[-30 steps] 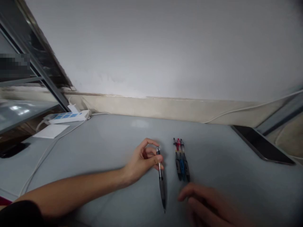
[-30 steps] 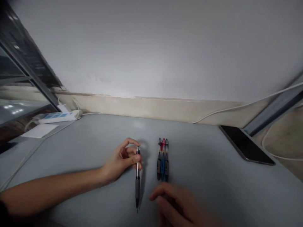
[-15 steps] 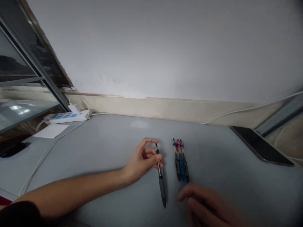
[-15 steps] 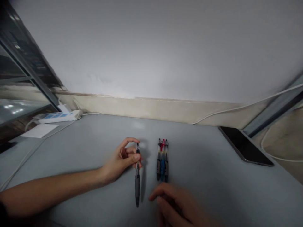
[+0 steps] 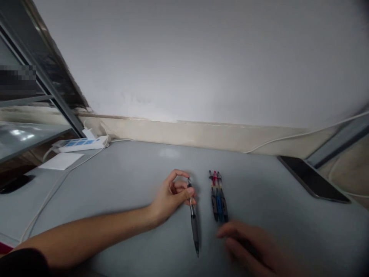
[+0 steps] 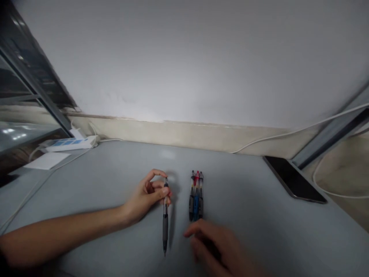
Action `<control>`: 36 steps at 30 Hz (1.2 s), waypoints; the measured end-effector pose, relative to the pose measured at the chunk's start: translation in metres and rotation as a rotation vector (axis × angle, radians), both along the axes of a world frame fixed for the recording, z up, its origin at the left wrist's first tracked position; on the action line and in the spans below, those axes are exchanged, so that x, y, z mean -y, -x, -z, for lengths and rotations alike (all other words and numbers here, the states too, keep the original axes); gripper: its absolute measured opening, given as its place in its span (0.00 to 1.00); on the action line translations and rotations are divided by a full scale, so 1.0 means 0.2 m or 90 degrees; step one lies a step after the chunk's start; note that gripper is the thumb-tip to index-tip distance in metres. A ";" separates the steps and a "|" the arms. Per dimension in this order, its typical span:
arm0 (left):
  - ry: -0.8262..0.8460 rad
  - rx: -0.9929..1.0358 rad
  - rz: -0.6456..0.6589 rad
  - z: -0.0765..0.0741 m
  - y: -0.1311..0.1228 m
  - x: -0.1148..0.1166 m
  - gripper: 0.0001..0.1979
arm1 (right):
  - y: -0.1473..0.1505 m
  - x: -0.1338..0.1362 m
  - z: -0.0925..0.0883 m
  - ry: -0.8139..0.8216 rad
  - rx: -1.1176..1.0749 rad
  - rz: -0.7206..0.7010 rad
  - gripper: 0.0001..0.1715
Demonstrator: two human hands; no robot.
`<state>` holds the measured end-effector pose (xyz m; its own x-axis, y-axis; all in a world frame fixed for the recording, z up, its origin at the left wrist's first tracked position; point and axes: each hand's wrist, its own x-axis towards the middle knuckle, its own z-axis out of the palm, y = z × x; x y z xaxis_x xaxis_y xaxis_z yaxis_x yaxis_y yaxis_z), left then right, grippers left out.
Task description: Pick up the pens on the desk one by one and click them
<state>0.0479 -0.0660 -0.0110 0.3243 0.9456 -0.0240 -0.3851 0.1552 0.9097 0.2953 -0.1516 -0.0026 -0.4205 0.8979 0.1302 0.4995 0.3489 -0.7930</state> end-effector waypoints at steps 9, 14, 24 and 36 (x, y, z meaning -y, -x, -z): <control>-0.024 -0.086 0.007 -0.02 -0.01 0.00 0.31 | 0.03 -0.14 -0.03 -0.480 0.210 -0.100 0.17; -0.074 -0.195 0.015 -0.05 -0.02 -0.09 0.27 | 0.03 -0.19 0.05 -0.634 0.295 -0.131 0.24; -0.159 -0.432 0.001 -0.07 -0.14 -0.34 0.17 | 0.07 -0.17 0.02 -0.726 0.300 -0.119 0.27; -0.147 -0.453 0.065 -0.09 0.04 0.01 0.12 | -0.07 -0.12 -0.07 -0.612 0.094 0.029 0.18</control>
<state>0.0407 -0.0680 0.0074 0.3905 0.9183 -0.0650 0.3141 -0.0665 0.9470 0.3086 -0.1282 0.0124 -0.4583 0.4523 0.7651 0.6005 0.7922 -0.1086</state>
